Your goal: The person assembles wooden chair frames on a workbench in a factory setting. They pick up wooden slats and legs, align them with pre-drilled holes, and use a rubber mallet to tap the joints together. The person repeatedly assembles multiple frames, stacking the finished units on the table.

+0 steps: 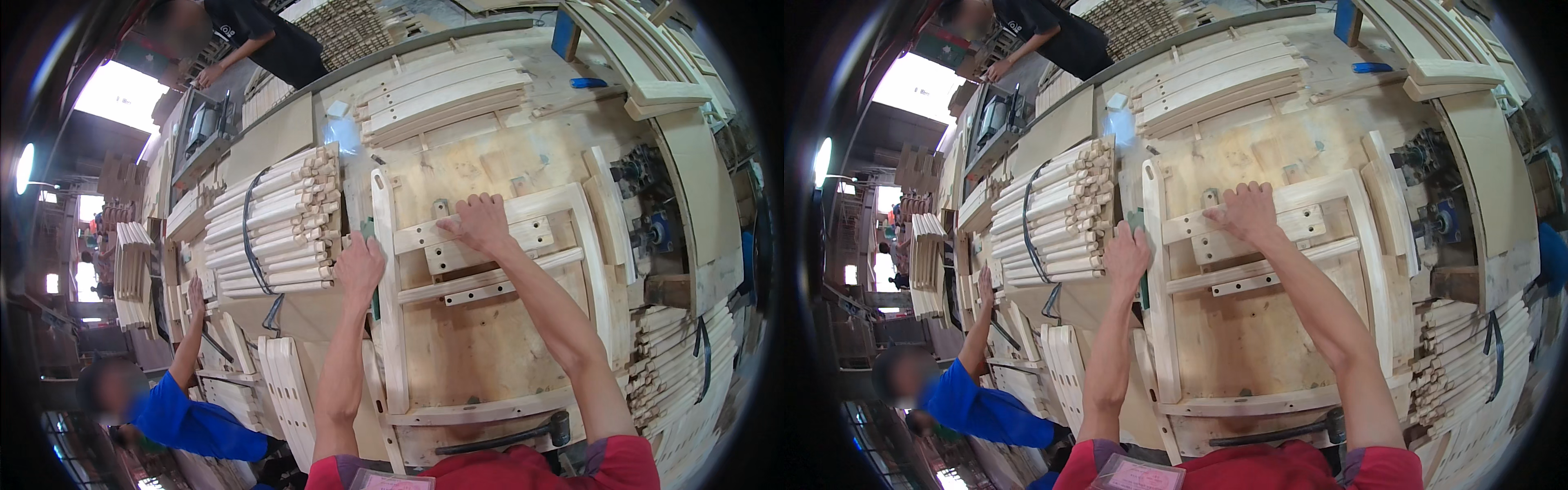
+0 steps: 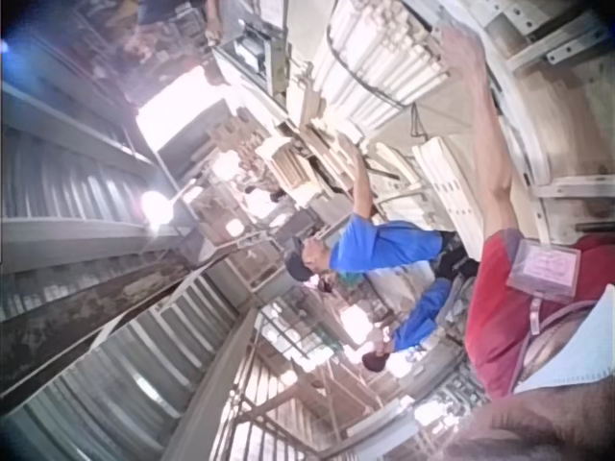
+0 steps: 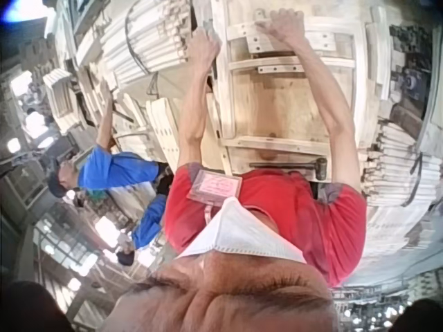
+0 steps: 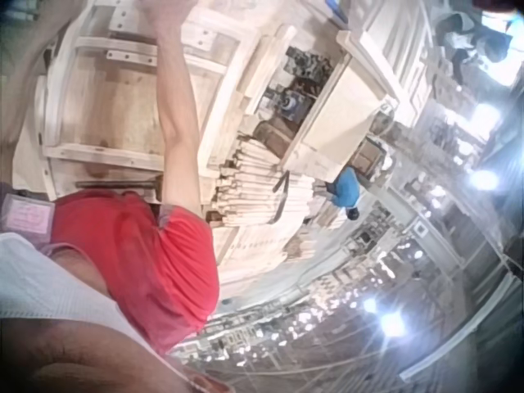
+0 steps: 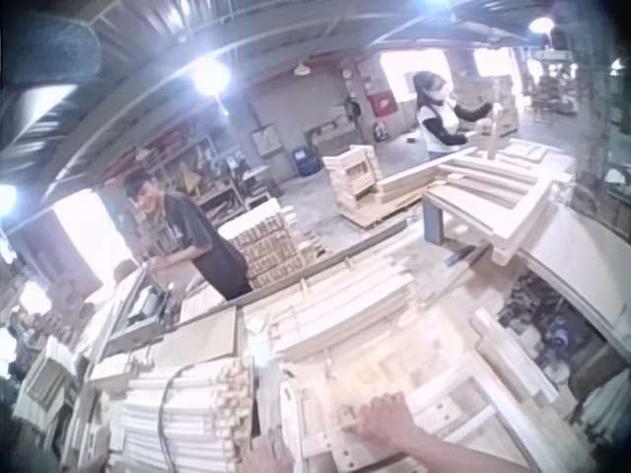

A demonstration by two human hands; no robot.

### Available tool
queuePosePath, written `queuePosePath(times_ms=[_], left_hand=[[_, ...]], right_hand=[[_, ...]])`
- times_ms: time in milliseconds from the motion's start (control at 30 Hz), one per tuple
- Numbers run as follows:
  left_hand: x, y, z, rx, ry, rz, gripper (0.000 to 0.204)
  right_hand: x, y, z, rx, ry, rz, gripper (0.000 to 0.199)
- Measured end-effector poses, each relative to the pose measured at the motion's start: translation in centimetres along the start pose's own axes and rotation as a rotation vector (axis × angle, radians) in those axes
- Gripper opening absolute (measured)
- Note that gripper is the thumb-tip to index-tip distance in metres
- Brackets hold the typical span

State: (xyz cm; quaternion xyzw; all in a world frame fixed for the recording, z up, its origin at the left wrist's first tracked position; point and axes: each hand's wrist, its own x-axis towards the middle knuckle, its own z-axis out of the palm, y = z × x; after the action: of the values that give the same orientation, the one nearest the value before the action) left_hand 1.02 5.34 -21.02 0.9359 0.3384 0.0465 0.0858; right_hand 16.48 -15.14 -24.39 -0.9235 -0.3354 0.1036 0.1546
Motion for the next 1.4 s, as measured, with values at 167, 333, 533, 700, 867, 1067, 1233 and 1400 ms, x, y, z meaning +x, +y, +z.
queuePosePath(times_ms=[167, 333, 533, 700, 867, 1067, 1233, 1400], left_hand=[[0.0, -0.1, 0.4, -0.013, 0.022, 0.009, 0.031], [0.0, -0.1, 0.5, -0.036, 0.029, 0.007, 0.030], [0.0, -0.2, 0.3, -0.031, 0.017, -0.004, 0.031], [0.0, -0.4, 0.3, -0.047, 0.020, -0.012, 0.030], [-0.2, -0.6, 0.4, -0.058, 0.075, 0.031, 0.024], [0.6, -0.9, -0.3, -0.228, -0.074, 0.088, 0.018], [1.2, -0.8, -1.1, -0.169, -0.219, 0.032, 0.022], [1.0, -0.7, -1.6, -0.150, -0.232, 0.017, 0.023]], right_hand=[[0.1, 0.2, 0.1, -0.019, 0.009, -0.009, 0.066], [0.2, 0.2, 0.3, -0.009, 0.021, -0.013, 0.064], [0.0, -0.3, 0.6, 0.022, 0.067, -0.021, 0.061], [-0.2, -0.5, 0.9, 0.020, 0.146, -0.040, 0.059], [-0.2, -0.7, 0.9, -0.024, 0.139, -0.049, 0.057], [-0.4, -0.4, 0.9, -0.044, 0.133, -0.059, 0.057], [0.2, -0.4, 0.7, -0.023, 0.051, -0.017, 0.061], [0.4, -0.5, 1.0, -0.022, 0.103, -0.028, 0.061]])
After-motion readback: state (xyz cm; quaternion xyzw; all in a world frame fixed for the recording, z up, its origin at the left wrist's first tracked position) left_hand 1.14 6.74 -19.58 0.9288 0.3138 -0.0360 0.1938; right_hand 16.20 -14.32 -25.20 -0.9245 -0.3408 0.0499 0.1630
